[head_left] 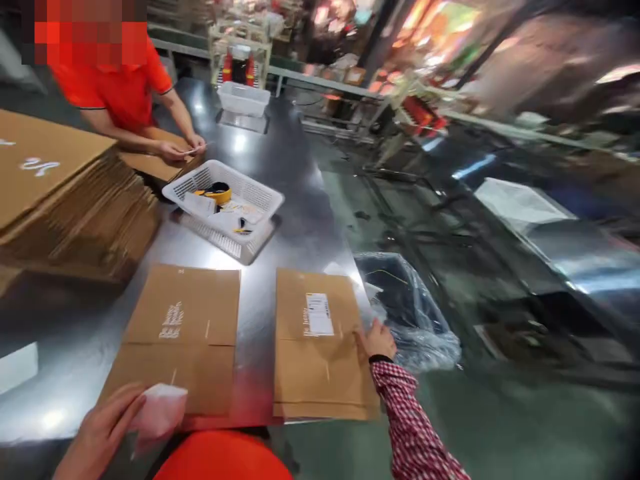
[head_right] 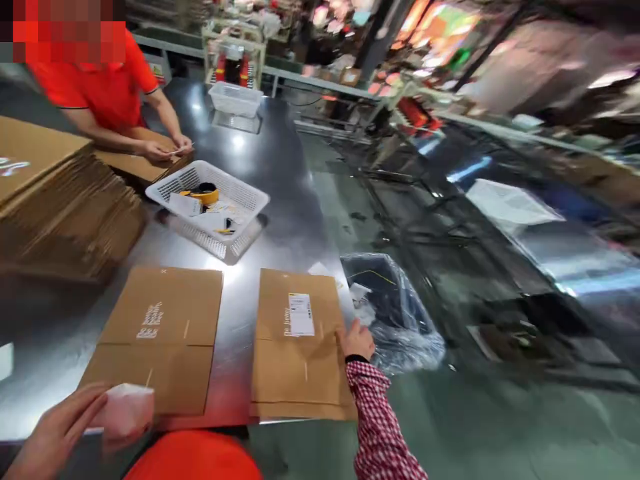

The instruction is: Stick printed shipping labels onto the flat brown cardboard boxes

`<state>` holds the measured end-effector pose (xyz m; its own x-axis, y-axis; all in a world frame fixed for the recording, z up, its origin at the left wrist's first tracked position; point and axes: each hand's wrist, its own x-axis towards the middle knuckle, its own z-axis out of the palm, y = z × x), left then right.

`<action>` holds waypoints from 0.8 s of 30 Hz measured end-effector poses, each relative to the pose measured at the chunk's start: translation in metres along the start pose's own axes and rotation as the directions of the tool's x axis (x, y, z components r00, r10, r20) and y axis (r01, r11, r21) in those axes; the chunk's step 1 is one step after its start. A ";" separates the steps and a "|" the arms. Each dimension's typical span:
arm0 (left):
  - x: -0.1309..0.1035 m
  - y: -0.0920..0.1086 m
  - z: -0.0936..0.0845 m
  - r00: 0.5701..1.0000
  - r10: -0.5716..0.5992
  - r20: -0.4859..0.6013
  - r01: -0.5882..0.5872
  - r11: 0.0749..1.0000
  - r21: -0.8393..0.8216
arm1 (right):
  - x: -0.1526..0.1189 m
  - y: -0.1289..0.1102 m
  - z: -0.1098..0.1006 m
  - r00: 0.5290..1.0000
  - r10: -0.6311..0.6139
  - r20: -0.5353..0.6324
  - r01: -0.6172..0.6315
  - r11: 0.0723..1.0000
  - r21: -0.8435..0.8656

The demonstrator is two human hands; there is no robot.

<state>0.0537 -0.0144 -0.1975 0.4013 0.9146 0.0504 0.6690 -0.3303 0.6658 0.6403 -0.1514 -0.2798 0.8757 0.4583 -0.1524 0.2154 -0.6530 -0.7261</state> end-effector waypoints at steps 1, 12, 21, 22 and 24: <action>-0.001 0.016 -0.006 0.999 0.031 -0.034 -0.030 0.999 0.012 | -0.013 -0.020 0.019 0.996 -0.076 0.048 0.075 0.997 0.022; -0.025 0.027 -0.091 0.951 -0.140 -0.276 0.185 0.972 0.143 | -0.344 -0.172 0.210 -0.182 -0.522 0.833 -0.211 0.848 0.486; -0.058 -0.002 -0.040 0.999 -0.047 0.010 0.048 0.986 -0.160 | -0.370 -0.186 0.198 0.107 -0.532 0.840 -0.187 0.819 0.543; -0.057 0.002 -0.033 0.994 -0.108 -0.016 0.101 0.967 -0.235 | -0.373 -0.186 0.199 0.147 -0.530 0.835 -0.164 0.820 0.549; -0.056 0.005 -0.023 0.976 -0.213 -0.045 0.184 0.920 -0.346 | -0.375 -0.185 0.199 0.287 -0.526 0.801 -0.073 0.822 0.565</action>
<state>0.0201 -0.0617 -0.1793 0.2213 0.9734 -0.0590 0.4727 -0.0542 0.8796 0.1866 -0.0822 -0.2214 -0.2085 0.9575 -0.1992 -0.1316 -0.2293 -0.9644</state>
